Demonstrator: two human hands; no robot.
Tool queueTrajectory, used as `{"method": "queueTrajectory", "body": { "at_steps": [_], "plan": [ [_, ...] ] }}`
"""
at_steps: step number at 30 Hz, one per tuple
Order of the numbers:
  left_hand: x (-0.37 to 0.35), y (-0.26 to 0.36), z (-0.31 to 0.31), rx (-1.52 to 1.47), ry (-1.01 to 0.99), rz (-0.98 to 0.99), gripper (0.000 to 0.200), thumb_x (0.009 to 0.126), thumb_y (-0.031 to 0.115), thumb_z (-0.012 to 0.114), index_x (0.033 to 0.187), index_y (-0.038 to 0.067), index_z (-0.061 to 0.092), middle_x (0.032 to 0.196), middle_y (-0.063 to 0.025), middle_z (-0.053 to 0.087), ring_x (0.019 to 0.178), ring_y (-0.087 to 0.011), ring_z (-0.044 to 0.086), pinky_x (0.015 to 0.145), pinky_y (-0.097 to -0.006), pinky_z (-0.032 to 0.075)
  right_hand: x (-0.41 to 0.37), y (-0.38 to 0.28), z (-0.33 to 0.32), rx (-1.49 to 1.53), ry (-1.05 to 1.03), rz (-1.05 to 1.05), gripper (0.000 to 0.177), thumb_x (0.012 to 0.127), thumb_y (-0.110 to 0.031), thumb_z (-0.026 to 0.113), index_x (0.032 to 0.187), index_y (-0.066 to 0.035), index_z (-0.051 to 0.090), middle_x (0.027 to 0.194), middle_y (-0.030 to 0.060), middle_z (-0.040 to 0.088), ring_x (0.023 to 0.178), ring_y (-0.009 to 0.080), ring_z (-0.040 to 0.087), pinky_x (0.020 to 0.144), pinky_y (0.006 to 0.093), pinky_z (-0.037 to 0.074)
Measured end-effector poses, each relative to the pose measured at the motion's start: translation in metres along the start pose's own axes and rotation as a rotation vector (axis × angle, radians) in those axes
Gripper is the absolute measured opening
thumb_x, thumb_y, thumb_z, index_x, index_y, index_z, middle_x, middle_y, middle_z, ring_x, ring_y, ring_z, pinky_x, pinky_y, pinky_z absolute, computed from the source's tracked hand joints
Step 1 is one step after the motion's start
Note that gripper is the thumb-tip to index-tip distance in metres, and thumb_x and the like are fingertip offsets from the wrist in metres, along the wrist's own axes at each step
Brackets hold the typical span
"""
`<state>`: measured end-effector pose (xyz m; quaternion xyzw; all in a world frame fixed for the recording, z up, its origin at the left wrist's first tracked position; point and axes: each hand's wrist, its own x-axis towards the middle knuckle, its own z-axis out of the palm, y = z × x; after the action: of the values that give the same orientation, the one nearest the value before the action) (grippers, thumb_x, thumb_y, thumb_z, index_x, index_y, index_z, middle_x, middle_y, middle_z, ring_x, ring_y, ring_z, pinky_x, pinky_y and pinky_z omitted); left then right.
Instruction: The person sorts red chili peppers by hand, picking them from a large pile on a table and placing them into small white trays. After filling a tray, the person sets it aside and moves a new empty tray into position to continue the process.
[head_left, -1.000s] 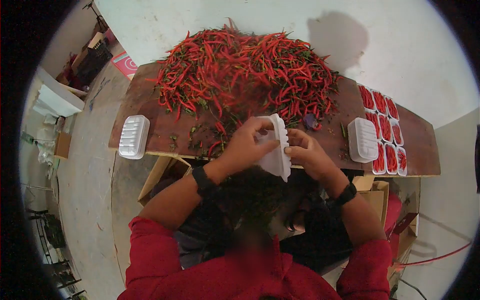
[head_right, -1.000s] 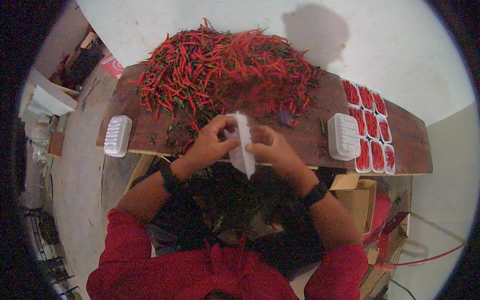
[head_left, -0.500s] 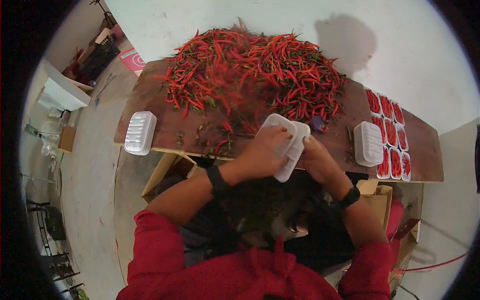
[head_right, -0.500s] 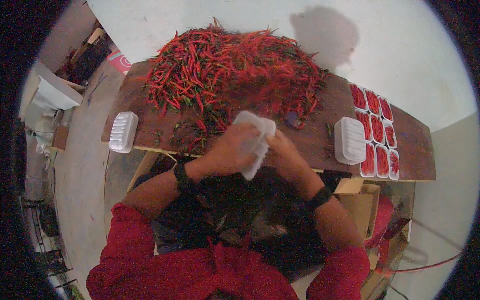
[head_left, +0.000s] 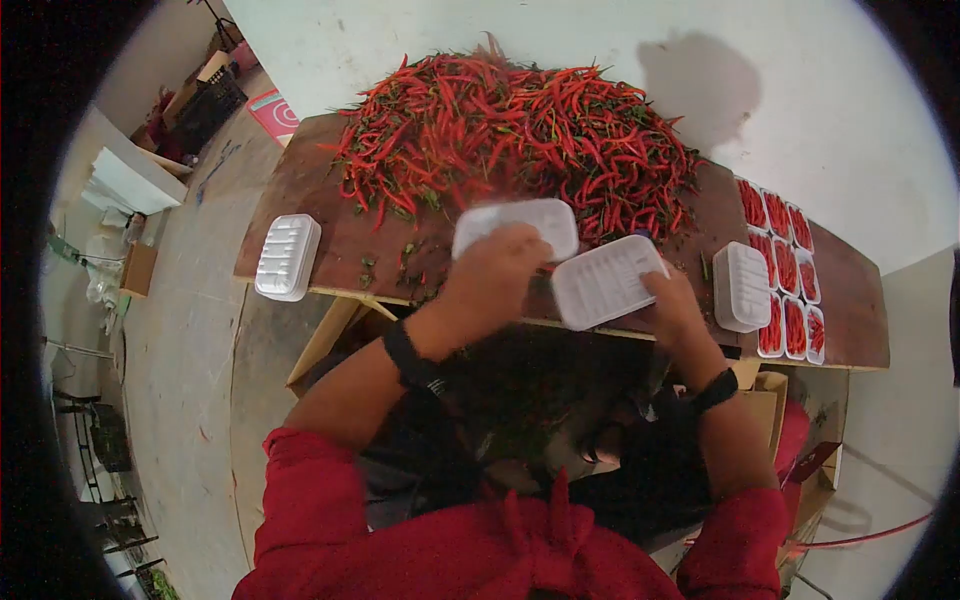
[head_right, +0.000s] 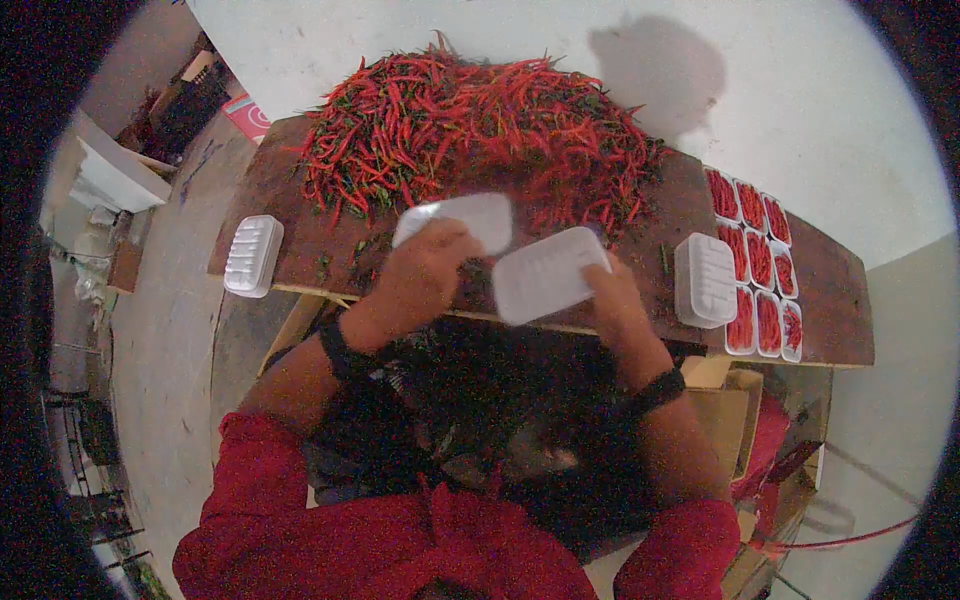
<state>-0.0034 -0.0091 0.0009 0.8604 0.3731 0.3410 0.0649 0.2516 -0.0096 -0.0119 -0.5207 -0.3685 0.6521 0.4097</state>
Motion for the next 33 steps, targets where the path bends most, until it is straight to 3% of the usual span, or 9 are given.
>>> {"method": "queueTrajectory", "body": {
  "at_steps": [2,6,8,14,17,24,27,29,33],
  "plan": [
    [-0.005,-0.011,-0.02,0.076,0.108,-0.049,0.028,0.069,-0.003,0.05,0.095,0.005,0.057,0.095,-0.0143,0.055,0.089,-0.0349,0.055,0.076,-0.0424,0.047,0.001,-0.002,-0.018,0.012,0.131,-0.029,0.03,0.086,-0.013,0.045,0.114,-0.003,0.049,0.099,0.0106,0.057,0.087,0.0223,0.058,0.07,0.0386,0.051],
    [-0.029,-0.035,-0.044,0.292,0.07,-0.194,0.029,0.068,-0.003,0.05,0.095,0.005,0.056,0.092,-0.0135,0.054,0.088,-0.0356,0.055,0.073,-0.0434,0.047,0.0,0.005,-0.046,-0.03,0.242,-0.073,0.028,0.087,-0.015,0.048,0.113,-0.004,0.049,0.095,0.0099,0.057,0.085,0.022,0.058,0.063,0.039,0.051],
    [-0.042,-0.047,-0.05,0.402,0.089,-0.295,0.019,0.07,0.0,0.052,0.088,0.006,0.055,0.085,-0.0132,0.052,0.083,-0.0338,0.054,0.068,-0.0427,0.045,-0.003,0.01,-0.054,-0.105,0.348,-0.033,0.032,0.085,-0.021,0.052,0.113,-0.005,0.051,0.098,0.0059,0.057,0.084,0.0188,0.057,0.063,0.0354,0.049],
    [-0.076,-0.087,-0.049,0.514,-0.061,-0.418,0.021,0.067,0.0,0.055,0.087,0.007,0.055,0.086,-0.012,0.053,0.085,-0.0329,0.054,0.069,-0.0427,0.046,0.0,0.027,-0.061,-0.337,0.347,0.01,0.05,0.08,-0.04,0.062,0.114,-0.005,0.049,0.098,0.0066,0.056,0.079,0.0185,0.057,0.059,0.0341,0.047],
    [-0.07,-0.079,-0.052,0.454,-0.133,-0.464,0.02,0.067,0.002,0.055,0.087,0.007,0.055,0.086,-0.0119,0.053,0.085,-0.0329,0.054,0.07,-0.0431,0.046,-0.003,0.024,-0.049,-0.321,0.378,-0.052,0.052,0.08,-0.035,0.066,0.109,0.005,0.051,0.091,0.011,0.059,0.071,0.017,0.057,0.052,0.0301,0.046],
    [-0.056,-0.064,-0.044,0.324,-0.135,-0.382,0.019,0.068,0.009,0.059,0.087,0.007,0.055,0.085,-0.013,0.053,0.085,-0.0331,0.054,0.071,-0.0438,0.045,0.001,0.033,-0.061,-0.336,0.477,-0.051,0.058,0.079,-0.038,0.067,0.112,0.005,0.049,0.091,0.0117,0.059,0.067,0.0166,0.058,0.05,0.0298,0.047],
    [-0.054,-0.063,-0.032,0.28,-0.265,-0.415,0.02,0.07,0.013,0.062,0.088,0.006,0.055,0.086,-0.0135,0.054,0.085,-0.0335,0.055,0.071,-0.0442,0.045,0.009,0.045,-0.074,-0.512,0.42,-0.021,0.058,0.081,-0.036,0.062,0.122,0.001,0.042,0.102,0.0112,0.056,0.066,0.0162,0.058,0.051,0.0271,0.046],
    [-0.052,-0.061,-0.028,0.259,-0.396,-0.424,0.023,0.071,0.016,0.063,0.089,0.005,0.054,0.087,-0.0141,0.056,0.084,-0.0342,0.056,0.07,-0.045,0.046,0.005,0.039,-0.06,-0.517,0.342,-0.002,0.052,0.083,-0.027,0.06,0.122,0.002,0.042,0.102,0.0133,0.056,0.066,0.0157,0.058,0.049,0.0256,0.047],
    [-0.052,-0.064,-0.017,0.269,-0.39,-0.378,0.024,0.07,0.015,0.063,0.09,0.005,0.054,0.086,-0.0152,0.057,0.083,-0.0351,0.057,0.068,-0.0458,0.046,0.013,0.046,-0.052,-0.526,0.321,0.01,0.05,0.084,-0.022,0.06,0.123,0.003,0.042,0.101,0.0143,0.056,0.066,0.0159,0.06,0.048,0.0266,0.048]
  ]
}}
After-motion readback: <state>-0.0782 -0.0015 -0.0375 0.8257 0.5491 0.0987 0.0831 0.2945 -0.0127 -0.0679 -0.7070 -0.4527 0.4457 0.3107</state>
